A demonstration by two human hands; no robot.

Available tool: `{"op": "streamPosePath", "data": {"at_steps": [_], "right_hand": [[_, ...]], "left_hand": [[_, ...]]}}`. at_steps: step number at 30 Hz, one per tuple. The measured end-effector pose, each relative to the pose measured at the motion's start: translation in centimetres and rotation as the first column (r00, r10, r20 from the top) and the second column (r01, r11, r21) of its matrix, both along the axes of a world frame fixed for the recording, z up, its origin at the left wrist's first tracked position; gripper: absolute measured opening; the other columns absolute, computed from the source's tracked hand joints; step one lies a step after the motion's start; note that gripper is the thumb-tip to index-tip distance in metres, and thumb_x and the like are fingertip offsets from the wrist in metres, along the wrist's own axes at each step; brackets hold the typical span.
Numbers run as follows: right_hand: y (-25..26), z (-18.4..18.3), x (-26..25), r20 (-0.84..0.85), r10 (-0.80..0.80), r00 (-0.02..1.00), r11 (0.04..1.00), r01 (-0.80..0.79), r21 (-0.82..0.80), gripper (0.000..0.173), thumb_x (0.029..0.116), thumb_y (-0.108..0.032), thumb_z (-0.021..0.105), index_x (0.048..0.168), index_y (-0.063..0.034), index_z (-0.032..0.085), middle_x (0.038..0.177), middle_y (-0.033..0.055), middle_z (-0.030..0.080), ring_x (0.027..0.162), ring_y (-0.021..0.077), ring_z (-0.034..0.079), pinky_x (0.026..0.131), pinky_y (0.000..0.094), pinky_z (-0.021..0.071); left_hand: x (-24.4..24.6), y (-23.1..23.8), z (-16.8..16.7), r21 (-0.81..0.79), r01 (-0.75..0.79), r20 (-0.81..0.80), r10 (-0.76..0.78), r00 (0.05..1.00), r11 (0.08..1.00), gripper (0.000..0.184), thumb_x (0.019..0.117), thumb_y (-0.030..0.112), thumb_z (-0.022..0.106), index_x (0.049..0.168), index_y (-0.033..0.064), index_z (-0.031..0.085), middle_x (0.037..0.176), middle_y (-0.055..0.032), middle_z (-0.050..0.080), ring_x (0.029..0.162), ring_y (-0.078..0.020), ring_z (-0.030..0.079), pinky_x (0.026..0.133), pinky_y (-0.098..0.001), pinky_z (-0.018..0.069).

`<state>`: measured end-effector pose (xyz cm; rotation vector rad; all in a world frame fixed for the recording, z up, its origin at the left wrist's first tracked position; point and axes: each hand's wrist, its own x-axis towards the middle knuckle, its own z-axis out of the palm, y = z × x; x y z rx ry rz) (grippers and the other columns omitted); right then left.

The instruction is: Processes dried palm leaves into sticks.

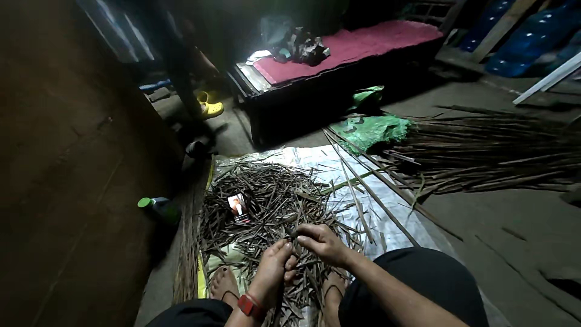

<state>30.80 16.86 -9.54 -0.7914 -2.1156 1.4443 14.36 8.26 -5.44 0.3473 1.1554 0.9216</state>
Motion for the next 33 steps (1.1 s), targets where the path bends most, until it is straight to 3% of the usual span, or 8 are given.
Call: {"op": "streamPosePath", "data": {"at_steps": [8,12,14,20,24,28,30,33], "right_hand": [[2.5,-0.7,1.2,0.040,-0.223,0.974,0.975,0.221,0.037,0.035,0.1034,-0.012,0.047,0.125,0.0091,0.065,0.105,0.0146,0.071,0.082,0.0071,0.062,0.079,0.0252,0.0521],[3.9,-0.5,1.5,-0.026,-0.541,0.841,0.813,0.515,-0.271,0.034,0.1073,-0.009,0.039,0.129,0.0074,0.059,0.071,-0.0027,0.055,0.054,0.0021,0.048,0.053,0.0203,0.0448],[3.6,0.2,1.4,-0.030,-0.567,0.823,0.742,0.494,-0.453,0.036,0.1102,-0.013,0.033,0.126,0.0055,0.059,0.060,-0.0071,0.049,0.046,0.0022,0.046,0.046,0.0193,0.0428],[-0.5,2.0,-1.1,0.063,-0.272,0.960,0.739,0.250,-0.625,0.016,0.1055,-0.013,0.051,0.102,-0.0018,0.062,0.060,-0.0061,0.049,0.045,0.0022,0.044,0.045,0.0189,0.0414],[0.5,2.3,-1.3,0.083,-0.366,0.927,0.738,0.344,-0.581,0.014,0.1061,-0.008,0.050,0.097,-0.0017,0.059,0.061,-0.0051,0.048,0.046,0.0028,0.042,0.045,0.0195,0.0397],[2.0,1.8,-0.3,0.103,-0.475,0.874,0.726,0.455,-0.516,0.021,0.1101,-0.015,0.045,0.104,-0.0009,0.060,0.062,-0.0049,0.046,0.046,0.0032,0.041,0.045,0.0197,0.0387],[1.6,1.5,-0.1,0.203,-0.394,0.896,0.843,0.441,-0.307,0.025,0.1082,-0.012,0.044,0.109,0.0036,0.064,0.074,0.0029,0.055,0.057,0.0081,0.049,0.056,0.0252,0.0444],[-0.4,2.0,-0.7,0.419,-0.158,0.894,0.981,0.189,-0.033,0.030,0.0991,-0.005,0.048,0.119,0.0069,0.067,0.105,0.0241,0.070,0.098,0.0347,0.068,0.089,0.0522,0.0525]], "left_hand": [[0.1,-0.3,0.1,0.010,0.046,0.043,-0.047,0.998,0.999,0.025,0.1126,0.012,0.031,0.095,0.0100,0.049,0.056,0.0081,0.038,0.041,0.0018,0.034,0.039,-0.0118,0.0298],[0.1,-0.5,0.2,-0.003,0.041,0.033,-0.041,0.999,0.999,0.025,0.1127,0.013,0.033,0.095,0.0088,0.050,0.056,0.0070,0.041,0.041,0.0012,0.037,0.039,-0.0121,0.0323],[0.1,-0.4,0.2,-0.018,0.017,0.017,-0.017,1.000,1.000,0.025,0.1128,0.013,0.033,0.096,0.0070,0.051,0.057,0.0055,0.043,0.042,-0.0002,0.040,0.040,-0.0129,0.0355],[0.5,-0.2,0.0,-0.020,0.061,-0.077,-0.062,0.995,0.998,0.024,0.1126,0.014,0.037,0.099,0.0042,0.054,0.062,0.0014,0.053,0.046,-0.0050,0.051,0.044,-0.0174,0.0450],[0.2,-0.7,0.4,-0.004,0.181,-0.186,-0.179,0.966,0.983,0.019,0.1114,0.012,0.041,0.107,0.0002,0.056,0.072,-0.0057,0.069,0.060,-0.0133,0.069,0.059,-0.0264,0.0588],[0.2,-1.2,0.6,-0.011,0.172,-0.201,-0.171,0.965,0.985,0.019,0.1104,0.010,0.043,0.103,0.0005,0.057,0.066,-0.0037,0.065,0.056,-0.0128,0.067,0.056,-0.0266,0.0587],[0.2,-1.0,0.5,-0.027,0.083,-0.211,-0.087,0.974,0.996,0.022,0.1114,0.012,0.041,0.101,0.0006,0.056,0.063,-0.0020,0.060,0.052,-0.0110,0.062,0.053,-0.0245,0.0557],[0.0,-0.4,0.2,-0.056,-0.007,-0.193,-0.004,0.981,0.998,0.023,0.1125,0.015,0.038,0.102,0.0019,0.053,0.062,0.0003,0.053,0.046,-0.0068,0.053,0.046,-0.0191,0.0477]]}}
